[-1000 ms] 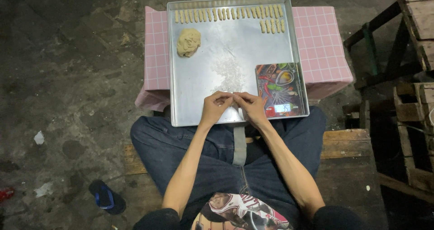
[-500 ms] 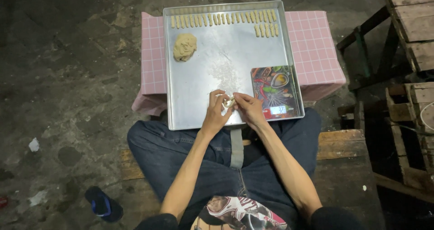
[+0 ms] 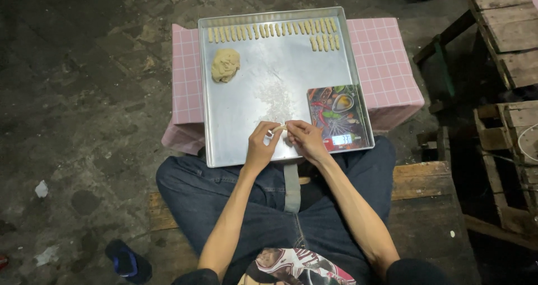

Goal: The person sits on the floor and shapes dough into small cylindrical pieces by hand. They roll the dough on a metal tray, place the pieces in rows, and occasionally weigh them on a digital scale. A cat walks by in the background.

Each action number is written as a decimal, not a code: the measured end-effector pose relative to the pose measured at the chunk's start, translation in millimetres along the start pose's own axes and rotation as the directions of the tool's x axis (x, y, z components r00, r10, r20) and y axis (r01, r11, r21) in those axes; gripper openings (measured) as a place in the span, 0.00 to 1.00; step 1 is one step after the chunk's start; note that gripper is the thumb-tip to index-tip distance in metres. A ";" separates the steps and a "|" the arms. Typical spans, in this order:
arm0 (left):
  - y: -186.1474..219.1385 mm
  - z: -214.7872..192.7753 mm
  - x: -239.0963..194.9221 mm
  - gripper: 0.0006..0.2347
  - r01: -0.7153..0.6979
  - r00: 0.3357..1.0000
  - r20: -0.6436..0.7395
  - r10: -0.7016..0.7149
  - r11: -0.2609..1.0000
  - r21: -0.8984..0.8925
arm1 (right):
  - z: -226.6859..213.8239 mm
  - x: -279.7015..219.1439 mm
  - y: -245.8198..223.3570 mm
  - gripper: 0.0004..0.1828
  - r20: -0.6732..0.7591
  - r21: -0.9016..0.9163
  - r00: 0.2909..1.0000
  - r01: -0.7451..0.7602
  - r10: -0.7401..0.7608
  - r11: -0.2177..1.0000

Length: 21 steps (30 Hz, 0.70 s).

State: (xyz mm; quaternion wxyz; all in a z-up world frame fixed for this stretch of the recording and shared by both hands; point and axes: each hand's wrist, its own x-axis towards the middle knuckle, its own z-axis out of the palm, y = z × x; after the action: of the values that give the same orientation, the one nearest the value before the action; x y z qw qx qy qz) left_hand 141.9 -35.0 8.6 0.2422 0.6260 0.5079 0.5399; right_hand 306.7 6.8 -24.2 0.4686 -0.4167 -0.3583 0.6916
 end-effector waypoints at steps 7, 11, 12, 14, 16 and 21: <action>-3.8 -7.4 4.3 0.07 0.249 0.967 -0.004 -0.255 0.948 -0.197 | 8.6 -5.5 -6.4 0.16 0.013 0.012 1.000 0.009 -0.010 1.000; -4.4 -12.8 6.5 0.10 0.393 0.919 0.083 -0.385 0.879 -0.272 | 11.9 -7.8 -9.2 0.12 0.012 0.004 0.999 0.040 -0.040 0.999; -4.9 -13.0 6.6 0.10 0.414 0.910 0.098 -0.402 0.870 -0.269 | 12.3 -8.8 -10.1 0.12 0.002 0.015 0.999 0.048 -0.048 0.999; -10.9 -12.4 6.3 0.11 0.418 0.908 0.111 -0.403 0.867 -0.271 | 12.1 -8.9 -12.5 0.10 -0.004 -0.015 0.999 0.053 -0.053 0.998; -12.7 -11.6 5.7 0.11 0.423 0.906 0.124 -0.404 0.864 -0.273 | 11.3 -9.9 -12.4 0.09 -0.009 -0.047 0.998 0.057 -0.058 0.997; -16.8 -12.1 8.1 0.11 0.457 0.889 0.144 -0.434 0.836 -0.302 | 24.5 -21.7 -29.5 0.14 -0.034 -0.131 0.998 0.051 -0.055 0.990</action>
State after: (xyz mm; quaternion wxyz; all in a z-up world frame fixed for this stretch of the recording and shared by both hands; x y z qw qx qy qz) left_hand 123.6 -24.5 1.4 0.4794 0.4599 0.5338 0.5232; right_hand 299.3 -7.4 16.9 0.4655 -0.4497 -0.4045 0.6461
